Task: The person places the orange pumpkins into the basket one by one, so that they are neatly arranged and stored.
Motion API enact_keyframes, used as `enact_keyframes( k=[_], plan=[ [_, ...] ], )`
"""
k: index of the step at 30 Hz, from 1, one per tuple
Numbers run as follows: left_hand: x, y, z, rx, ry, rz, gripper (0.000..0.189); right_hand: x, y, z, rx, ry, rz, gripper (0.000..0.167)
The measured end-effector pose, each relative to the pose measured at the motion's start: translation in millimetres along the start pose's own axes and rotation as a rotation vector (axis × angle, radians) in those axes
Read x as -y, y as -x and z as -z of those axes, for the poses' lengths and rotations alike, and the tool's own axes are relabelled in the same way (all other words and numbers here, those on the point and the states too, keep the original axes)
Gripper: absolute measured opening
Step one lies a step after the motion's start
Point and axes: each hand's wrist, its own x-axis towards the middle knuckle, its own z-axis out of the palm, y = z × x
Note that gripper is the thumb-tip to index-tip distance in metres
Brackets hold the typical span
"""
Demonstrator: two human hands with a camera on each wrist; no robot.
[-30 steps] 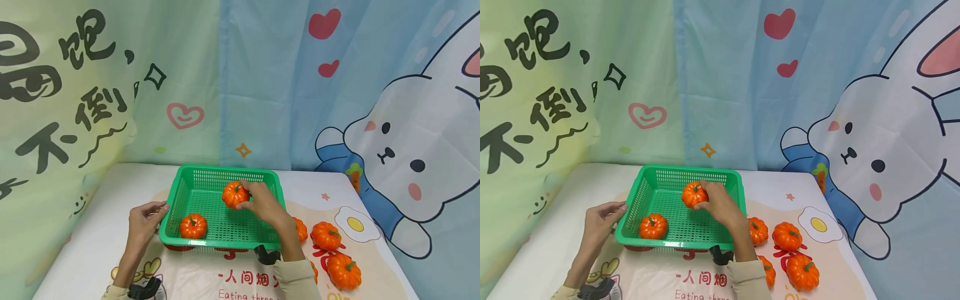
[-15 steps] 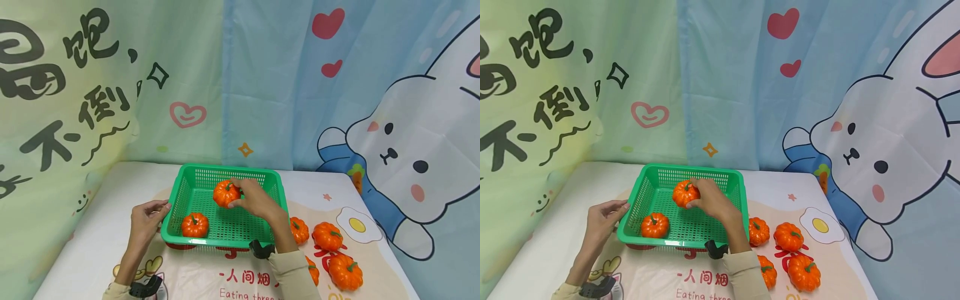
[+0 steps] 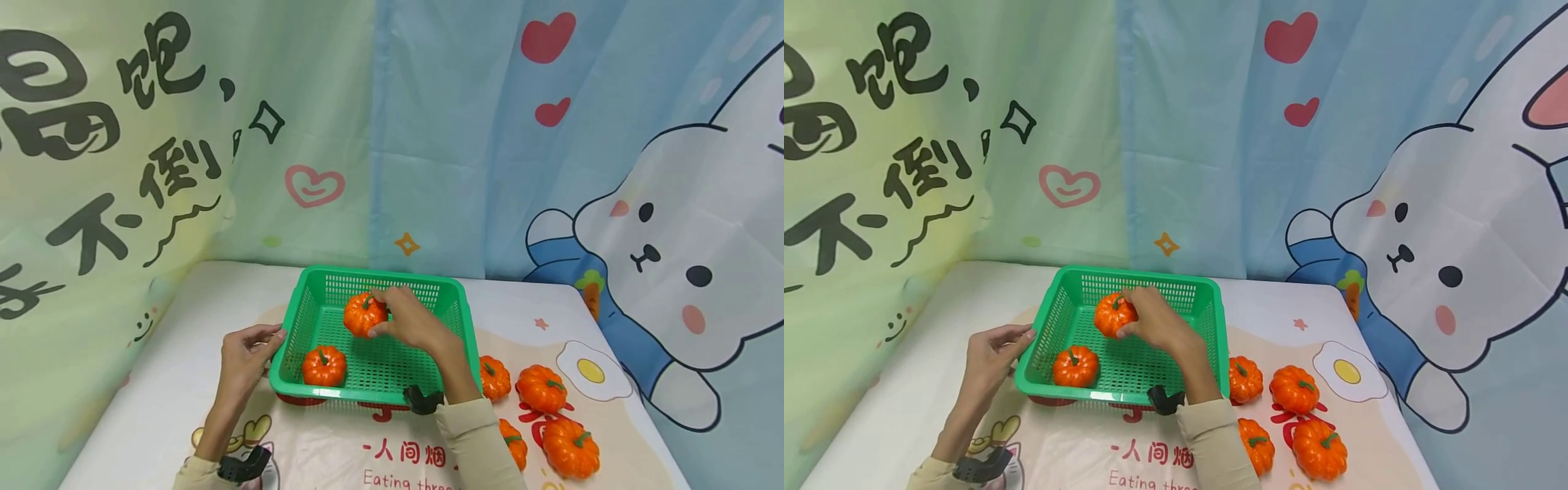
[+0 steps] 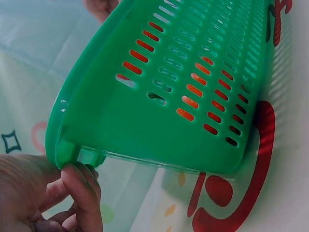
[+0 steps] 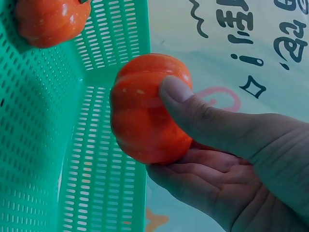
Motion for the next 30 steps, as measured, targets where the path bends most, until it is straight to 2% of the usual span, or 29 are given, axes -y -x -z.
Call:
enact_keyframes(
  k=[7, 15, 21, 26, 30],
  plan=[
    [0.6, 0.2, 0.8, 0.001, 0.004, -0.004, 0.033, 7, -10.4, -1, 0.021, 0.016, -0.032, 0.074],
    [-0.1, 0.8, 0.5, -0.004, 0.009, -0.01, 0.029, 8, -21.1, -7, 0.039, 0.016, 0.004, 0.071],
    [0.2, 1.0, 1.2, 0.0, 0.015, -0.006, 0.031, 9, -28.9, -12, 0.058, 0.028, 0.011, 0.058],
    [-0.1, 1.5, 0.8, -0.003, 0.034, -0.009, 0.03, 9, -35.8, -16, 0.072, 0.03, 0.009, 0.061],
    [-0.4, 1.4, -2.1, -0.008, 0.039, -0.017, 0.028, 9, -41.0, -18, 0.072, 0.05, 0.04, 0.052]
  ],
)
